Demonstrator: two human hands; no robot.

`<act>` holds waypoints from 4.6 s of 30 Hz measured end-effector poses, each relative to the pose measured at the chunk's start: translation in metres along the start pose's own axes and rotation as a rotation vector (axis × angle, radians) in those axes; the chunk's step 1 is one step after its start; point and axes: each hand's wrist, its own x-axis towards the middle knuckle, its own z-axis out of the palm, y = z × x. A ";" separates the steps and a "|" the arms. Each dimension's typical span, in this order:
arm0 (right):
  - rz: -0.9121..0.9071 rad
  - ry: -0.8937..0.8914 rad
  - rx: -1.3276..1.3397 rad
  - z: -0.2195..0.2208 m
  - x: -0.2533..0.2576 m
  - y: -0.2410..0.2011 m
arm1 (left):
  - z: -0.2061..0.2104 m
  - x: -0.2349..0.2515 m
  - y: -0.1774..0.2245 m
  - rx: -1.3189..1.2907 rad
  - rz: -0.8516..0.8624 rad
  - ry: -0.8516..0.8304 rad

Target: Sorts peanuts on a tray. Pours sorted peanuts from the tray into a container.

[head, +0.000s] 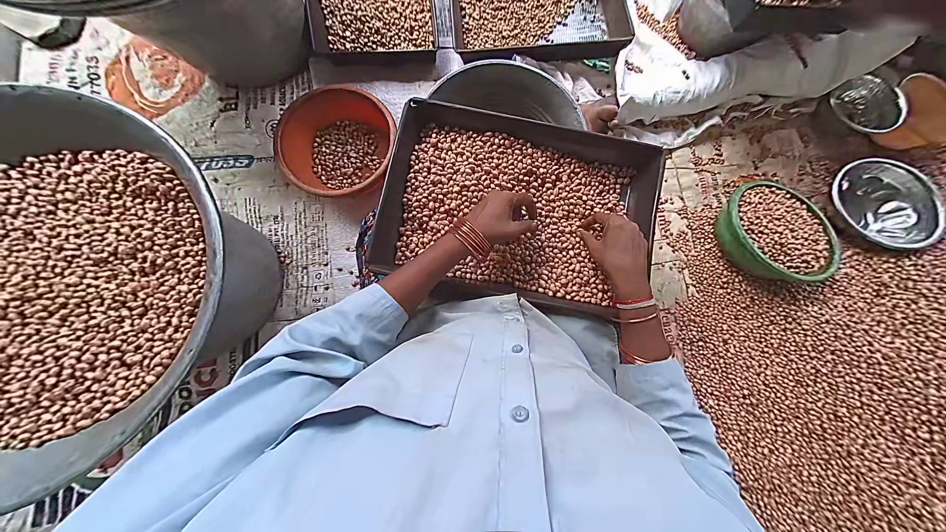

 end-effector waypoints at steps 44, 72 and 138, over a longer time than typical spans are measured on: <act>-0.011 -0.234 0.613 0.001 -0.034 -0.006 | -0.007 -0.067 -0.028 0.440 0.143 0.193; -0.240 -0.372 0.043 0.019 -0.056 -0.030 | 0.020 -0.047 -0.018 0.114 0.200 -0.359; -0.141 -0.052 -0.016 -0.028 0.059 -0.002 | -0.004 -0.016 0.039 0.112 -0.049 0.177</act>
